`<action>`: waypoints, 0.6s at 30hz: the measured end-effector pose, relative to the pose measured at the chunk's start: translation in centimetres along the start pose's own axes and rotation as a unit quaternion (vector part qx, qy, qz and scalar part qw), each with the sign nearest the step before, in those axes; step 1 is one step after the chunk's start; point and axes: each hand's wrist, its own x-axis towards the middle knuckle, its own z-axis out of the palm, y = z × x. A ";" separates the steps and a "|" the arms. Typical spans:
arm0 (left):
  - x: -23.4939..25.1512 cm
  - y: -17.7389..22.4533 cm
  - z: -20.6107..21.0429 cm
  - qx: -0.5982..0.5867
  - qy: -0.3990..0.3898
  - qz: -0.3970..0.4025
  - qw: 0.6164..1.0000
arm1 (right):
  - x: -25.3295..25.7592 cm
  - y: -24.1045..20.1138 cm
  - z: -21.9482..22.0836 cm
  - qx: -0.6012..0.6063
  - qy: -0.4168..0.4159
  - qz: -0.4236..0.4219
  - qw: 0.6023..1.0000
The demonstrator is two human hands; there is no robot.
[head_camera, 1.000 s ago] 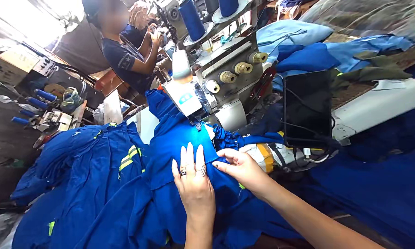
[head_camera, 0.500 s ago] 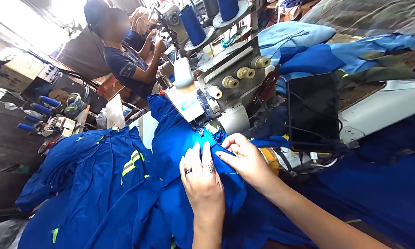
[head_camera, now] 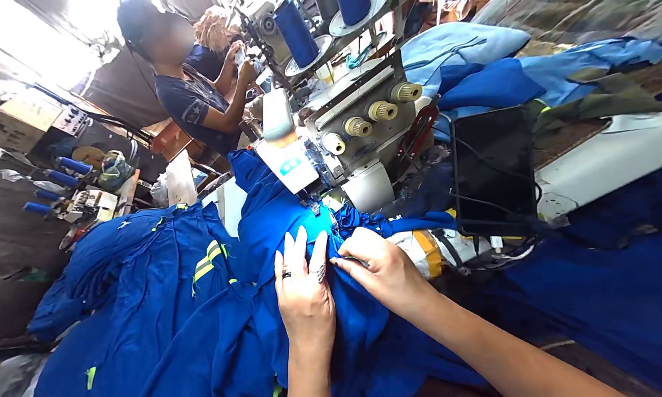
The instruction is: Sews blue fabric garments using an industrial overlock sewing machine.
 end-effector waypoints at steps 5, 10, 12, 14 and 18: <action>0.0 1.5 0.0 0.017 -0.001 -0.012 1.000 | 0.4 -0.9 -1.3 0.022 -0.012 0.068 0.997; 0.1 2.4 0.5 0.031 0.004 -0.014 0.999 | 0.9 -0.8 -2.2 0.035 -0.009 0.112 0.993; 0.4 2.0 0.9 0.031 0.013 -0.012 0.999 | 1.4 -0.7 -2.2 0.065 -0.019 0.142 0.987; 0.9 1.3 1.2 0.014 0.016 -0.006 1.000 | 2.0 -0.3 -2.0 0.111 -0.030 0.169 0.979; 2.5 -0.8 1.6 -0.058 0.026 0.004 0.998 | 2.8 0.1 -1.7 0.181 -0.036 0.201 0.962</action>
